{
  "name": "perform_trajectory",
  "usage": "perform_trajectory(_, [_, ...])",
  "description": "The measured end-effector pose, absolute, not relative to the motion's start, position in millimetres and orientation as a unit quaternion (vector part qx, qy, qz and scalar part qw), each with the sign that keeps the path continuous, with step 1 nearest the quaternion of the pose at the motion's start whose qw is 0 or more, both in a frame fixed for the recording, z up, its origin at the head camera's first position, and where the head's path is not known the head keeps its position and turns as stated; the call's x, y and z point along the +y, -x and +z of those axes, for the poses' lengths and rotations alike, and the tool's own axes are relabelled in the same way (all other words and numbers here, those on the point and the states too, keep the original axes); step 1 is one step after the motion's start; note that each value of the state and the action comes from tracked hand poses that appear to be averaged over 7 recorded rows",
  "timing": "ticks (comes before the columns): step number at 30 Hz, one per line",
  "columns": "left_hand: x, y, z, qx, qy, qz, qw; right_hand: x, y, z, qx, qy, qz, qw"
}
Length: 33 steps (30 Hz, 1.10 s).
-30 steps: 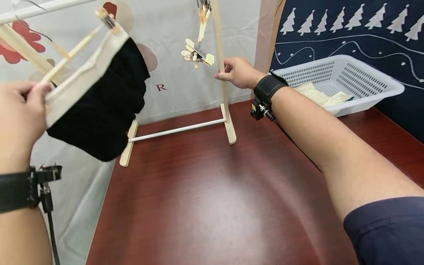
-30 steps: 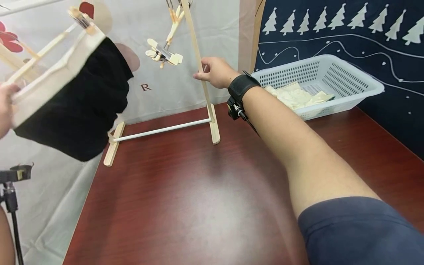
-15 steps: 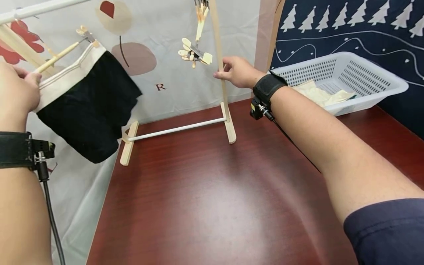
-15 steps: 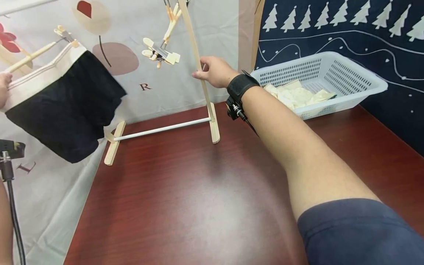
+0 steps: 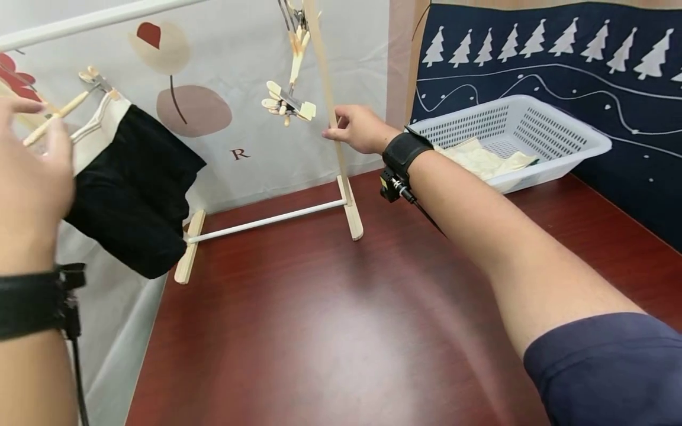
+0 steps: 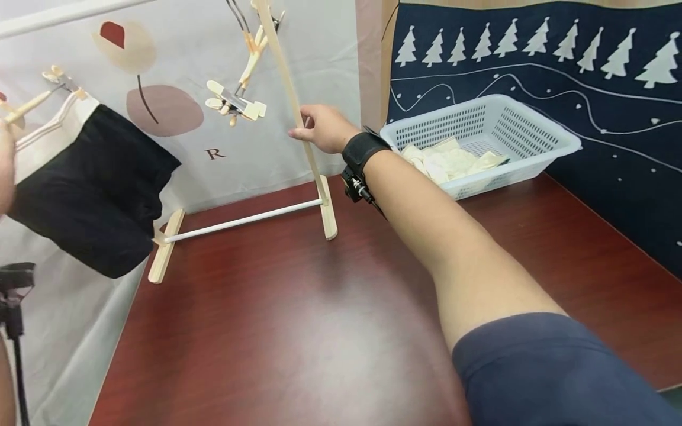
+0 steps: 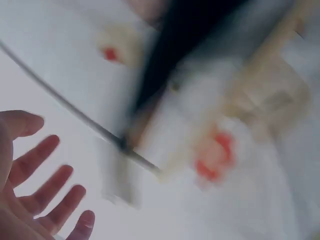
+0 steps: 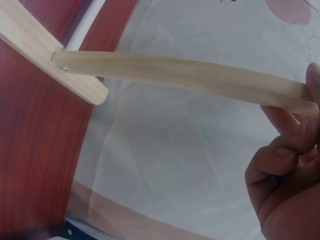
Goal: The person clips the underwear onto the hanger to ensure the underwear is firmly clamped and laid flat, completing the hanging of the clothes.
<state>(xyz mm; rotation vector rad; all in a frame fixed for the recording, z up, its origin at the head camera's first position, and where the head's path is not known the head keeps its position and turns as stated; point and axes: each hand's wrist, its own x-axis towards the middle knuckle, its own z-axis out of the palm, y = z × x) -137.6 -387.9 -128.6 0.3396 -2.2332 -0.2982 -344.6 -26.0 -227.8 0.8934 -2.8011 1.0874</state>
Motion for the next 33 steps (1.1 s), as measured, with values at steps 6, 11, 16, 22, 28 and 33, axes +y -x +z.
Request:
perform_trajectory(6, [-294, 117, -167, -0.862, 0.145, -0.080, 0.479, -27, 347, -231, -0.894, -0.282, 0.348, 0.015])
perform_trajectory(11, [-230, 112, -228, -0.870, 0.255, -0.121, 0.404, -33, 344, -235, -0.891, -0.287, 0.351, 0.025])
perform_trajectory(16, [-187, 97, -288, -0.883, 0.288, -0.188, 0.318, -49, 342, -242, -0.884, -0.304, 0.356, 0.017])
perform_trajectory(22, [-166, 86, -333, -0.910, 0.276, -0.187, 0.245, -65, 339, -246, -0.878, -0.317, 0.358, 0.024])
perform_trajectory(28, [-160, 78, -340, -0.920, 0.258, -0.176, 0.238, -46, 339, -251, -0.884, -0.324, 0.338, 0.007])
perform_trajectory(33, [-152, 74, -328, -0.910, 0.266, -0.175, 0.265, 25, 349, -249, -0.910, -0.281, 0.303, 0.033])
